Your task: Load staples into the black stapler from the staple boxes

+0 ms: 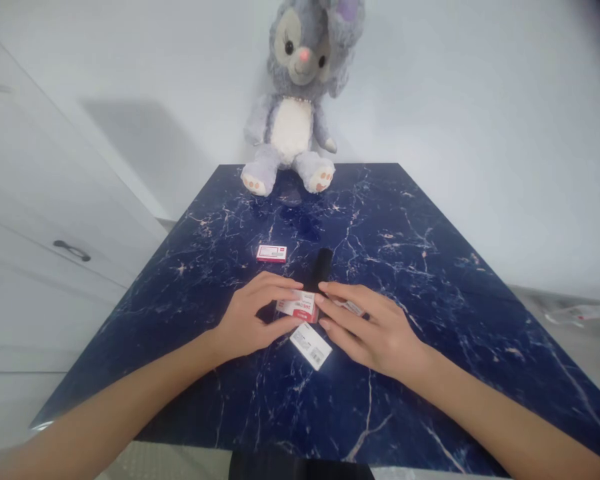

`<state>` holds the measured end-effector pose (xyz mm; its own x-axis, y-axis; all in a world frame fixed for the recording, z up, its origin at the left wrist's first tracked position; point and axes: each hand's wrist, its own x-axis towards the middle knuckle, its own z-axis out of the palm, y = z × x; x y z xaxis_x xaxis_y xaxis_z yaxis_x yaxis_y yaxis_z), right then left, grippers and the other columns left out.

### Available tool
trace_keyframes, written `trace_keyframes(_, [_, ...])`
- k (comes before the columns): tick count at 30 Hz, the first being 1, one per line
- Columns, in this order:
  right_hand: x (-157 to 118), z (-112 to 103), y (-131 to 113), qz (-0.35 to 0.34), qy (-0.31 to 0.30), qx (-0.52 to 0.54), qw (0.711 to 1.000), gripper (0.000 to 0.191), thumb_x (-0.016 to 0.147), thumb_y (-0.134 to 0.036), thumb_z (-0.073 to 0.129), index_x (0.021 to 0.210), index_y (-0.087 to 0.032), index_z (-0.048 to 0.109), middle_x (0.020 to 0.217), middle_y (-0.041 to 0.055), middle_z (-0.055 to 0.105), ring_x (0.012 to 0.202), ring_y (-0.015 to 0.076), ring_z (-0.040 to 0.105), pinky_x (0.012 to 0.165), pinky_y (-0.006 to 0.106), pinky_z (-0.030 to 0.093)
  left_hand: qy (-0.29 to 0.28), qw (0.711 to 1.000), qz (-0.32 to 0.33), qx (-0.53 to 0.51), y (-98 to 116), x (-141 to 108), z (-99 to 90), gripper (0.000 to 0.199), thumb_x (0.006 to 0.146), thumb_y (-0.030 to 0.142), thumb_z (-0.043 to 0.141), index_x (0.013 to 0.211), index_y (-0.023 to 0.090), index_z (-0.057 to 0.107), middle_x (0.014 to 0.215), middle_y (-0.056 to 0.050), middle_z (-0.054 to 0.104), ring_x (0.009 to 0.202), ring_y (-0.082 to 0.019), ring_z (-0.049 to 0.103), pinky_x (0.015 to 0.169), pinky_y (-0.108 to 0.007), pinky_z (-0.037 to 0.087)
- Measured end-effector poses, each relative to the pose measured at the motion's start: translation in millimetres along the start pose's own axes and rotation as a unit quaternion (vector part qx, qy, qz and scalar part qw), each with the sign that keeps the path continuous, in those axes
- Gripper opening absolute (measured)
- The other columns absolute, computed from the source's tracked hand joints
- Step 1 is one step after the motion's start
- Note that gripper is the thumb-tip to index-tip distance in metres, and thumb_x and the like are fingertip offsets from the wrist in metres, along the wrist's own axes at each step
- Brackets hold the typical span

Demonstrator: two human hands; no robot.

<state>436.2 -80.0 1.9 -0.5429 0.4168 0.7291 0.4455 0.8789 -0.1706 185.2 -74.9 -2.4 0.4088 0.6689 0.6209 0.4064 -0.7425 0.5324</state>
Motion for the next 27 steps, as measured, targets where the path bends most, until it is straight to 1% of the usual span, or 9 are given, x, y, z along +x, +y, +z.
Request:
trace_keyframes(4, [3.0,-6.0,7.7,0.127,-0.017,-0.032,0.991,0.039,0.089,-0.025,0.065,0.126,-0.021,0.055,0.123,0.0125,0.064,0.105,0.0263,0.067,0.084,0.042,0.061,0.001,0.980,-0.133,0.146,-7.5,4.3,-3.3,0.042,0.082,0.030,0.075,0.121,0.024,0.061,0.121,-0.007,0.067,0.103,-0.023,0.067,0.093,-0.041,0.055])
trace_keyframes(6, [5.2,-14.6,14.5,0.168,-0.054,-0.040,0.984,0.033,0.088,-0.031,0.065,0.118,-0.021,0.056,0.127,0.0142,0.060,0.108,0.0287,0.065,0.080,0.043,0.061,-0.020,0.966,-0.177,0.188,-14.0,5.8,-3.8,0.048,0.083,0.034,0.073,0.127,0.023,0.057,0.125,-0.009,0.063,0.101,-0.025,0.067,0.092,-0.042,0.055])
trace_keyframes(8, [7.3,-25.4,22.2,0.159,-0.130,-0.019,0.979,0.025,0.088,-0.033,0.064,0.110,-0.022,0.057,0.135,0.0142,0.055,0.112,0.0302,0.063,0.081,0.043,0.060,-0.051,0.958,-0.208,0.189,-19.3,6.2,-3.8,0.049,0.085,0.037,0.069,0.129,0.022,0.055,0.120,-0.009,0.064,0.093,-0.024,0.068,0.086,-0.042,0.057])
trace_keyframes(11, [8.4,-38.9,32.9,0.132,-0.243,0.034,0.960,0.022,0.086,-0.031,0.066,0.107,-0.024,0.060,0.145,0.0110,0.047,0.116,0.0298,0.061,0.088,0.044,0.057,-0.085,0.958,-0.248,0.118,-21.2,5.1,-4.1,0.045,0.089,0.037,0.064,0.131,0.023,0.055,0.107,-0.007,0.067,0.074,-0.018,0.067,0.073,-0.036,0.059])
trace_keyframes(15, [5.8,-42.7,42.5,0.145,-0.333,0.082,0.928,0.047,0.080,-0.028,0.071,0.125,-0.029,0.058,0.147,0.0086,0.047,0.120,0.0309,0.059,0.094,0.045,0.054,-0.127,0.967,-0.218,-0.015,-16.7,2.9,-5.1,0.048,0.090,0.030,0.060,0.137,0.026,0.053,0.131,-0.010,0.062,0.080,-0.016,0.068,0.069,-0.031,0.060])
trace_keyframes(17, [5.5,-41.1,45.0,0.162,-0.349,0.102,0.917,0.047,0.079,-0.027,0.071,0.124,-0.029,0.058,0.139,0.0075,0.054,0.119,0.0299,0.058,0.095,0.044,0.052,-0.148,0.968,-0.201,-0.026,-15.7,1.8,-5.9,0.052,0.087,0.026,0.063,0.138,0.028,0.054,0.143,-0.011,0.056,0.076,-0.014,0.067,0.070,-0.032,0.060])
trace_keyframes(20, [8.3,-41.7,46.3,0.209,-0.358,0.125,0.901,0.035,0.079,-0.036,0.074,0.111,-0.026,0.061,0.120,0.0061,0.061,0.100,0.0247,0.063,0.083,0.038,0.053,-0.170,0.967,-0.187,-0.022,-17.1,0.8,-6.7,0.053,0.083,0.023,0.066,0.135,0.028,0.057,0.145,-0.011,0.055,0.068,-0.010,0.063,0.072,-0.033,0.061])
trace_keyframes(23, [12.7,-47.9,46.8,0.242,-0.366,0.145,0.887,0.038,0.078,-0.051,0.075,0.100,-0.024,0.059,0.103,0.0036,0.063,0.083,0.0204,0.061,0.071,0.034,0.050,-0.183,0.968,-0.166,-0.050,-18.4,0.6,-6.8,0.047,0.084,0.021,0.065,0.130,0.026,0.061,0.142,-0.010,0.058,0.077,-0.013,0.066,0.077,-0.034,0.061])
trace_keyframes(27, [15.4,-53.0,47.5,0.233,-0.295,0.171,0.910,0.039,0.080,-0.054,0.073,0.097,-0.024,0.054,0.098,0.0032,0.062,0.083,0.0199,0.058,0.073,0.034,0.047,-0.208,0.968,-0.136,-0.035,-12.7,1.6,-7.1,0.044,0.086,0.024,0.065,0.130,0.027,0.060,0.129,-0.007,0.065,0.085,-0.016,0.067,0.083,-0.036,0.059])
